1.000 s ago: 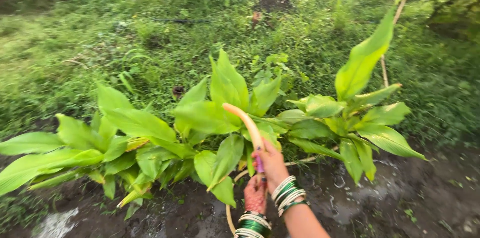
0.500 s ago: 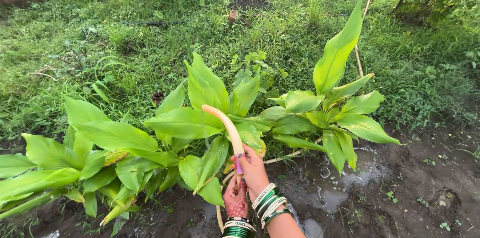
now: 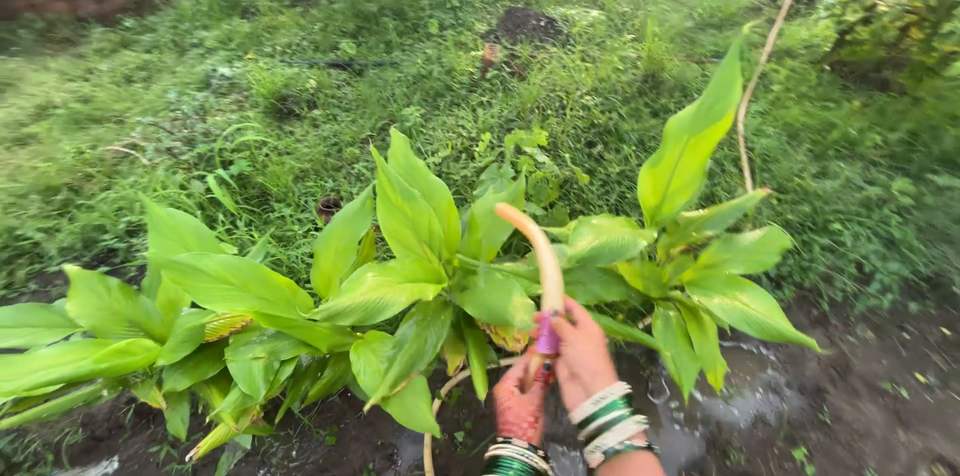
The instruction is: The person waters a row of plants by holding a hose and directing the water flow toward the base of each plant.
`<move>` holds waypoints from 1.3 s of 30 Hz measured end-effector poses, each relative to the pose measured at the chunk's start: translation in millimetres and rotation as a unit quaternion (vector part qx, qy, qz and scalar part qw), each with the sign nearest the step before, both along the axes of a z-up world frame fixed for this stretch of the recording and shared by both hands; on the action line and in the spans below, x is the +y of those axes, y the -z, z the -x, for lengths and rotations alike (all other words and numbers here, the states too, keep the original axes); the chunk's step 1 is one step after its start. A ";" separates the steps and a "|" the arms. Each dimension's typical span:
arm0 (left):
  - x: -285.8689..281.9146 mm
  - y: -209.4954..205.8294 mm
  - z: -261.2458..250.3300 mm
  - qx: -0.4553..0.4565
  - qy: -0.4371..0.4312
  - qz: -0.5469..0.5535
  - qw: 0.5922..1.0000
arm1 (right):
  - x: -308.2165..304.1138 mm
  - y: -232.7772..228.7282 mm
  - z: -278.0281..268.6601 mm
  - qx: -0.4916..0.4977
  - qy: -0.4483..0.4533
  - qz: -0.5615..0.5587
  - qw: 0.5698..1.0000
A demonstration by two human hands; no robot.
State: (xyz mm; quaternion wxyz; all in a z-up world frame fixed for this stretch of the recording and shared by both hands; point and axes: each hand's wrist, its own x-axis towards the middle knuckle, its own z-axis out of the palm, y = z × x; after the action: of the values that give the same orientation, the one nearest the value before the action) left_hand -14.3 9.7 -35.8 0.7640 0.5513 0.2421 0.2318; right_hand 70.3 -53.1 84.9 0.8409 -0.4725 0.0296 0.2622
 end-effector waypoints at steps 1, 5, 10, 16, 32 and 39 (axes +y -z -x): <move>-4.6 -15.2 -6.2 -0.001 -0.007 -0.003 1.000 | -6.7 -6.6 -6.9 -0.001 -0.007 -0.003 1.000; -43.6 -58.0 -34.5 0.011 0.045 0.009 0.999 | -51.6 -27.2 -41.6 0.023 0.004 0.013 1.000; -90.2 -79.8 -85.4 0.033 0.051 -0.015 0.998 | -102.1 -36.9 -93.7 0.033 -0.023 0.008 0.999; -118.6 -124.2 -123.5 0.156 0.033 -0.080 0.984 | -131.8 -60.4 -139.1 0.014 -0.055 0.062 0.996; -176.8 -150.0 -155.5 0.264 0.060 -0.167 0.948 | -186.0 -13.4 -292.9 0.115 -0.134 0.131 0.975; -208.4 -155.2 -189.1 0.355 0.208 -0.246 0.878 | -207.6 3.3 -373.0 0.204 -0.116 0.133 0.963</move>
State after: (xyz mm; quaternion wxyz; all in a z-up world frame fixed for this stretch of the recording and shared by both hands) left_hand 174.8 -198.6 119.3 0.4976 0.8042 0.3117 -0.0919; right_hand 443.2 -260.8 81.6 0.7106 -0.5164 0.1805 0.4424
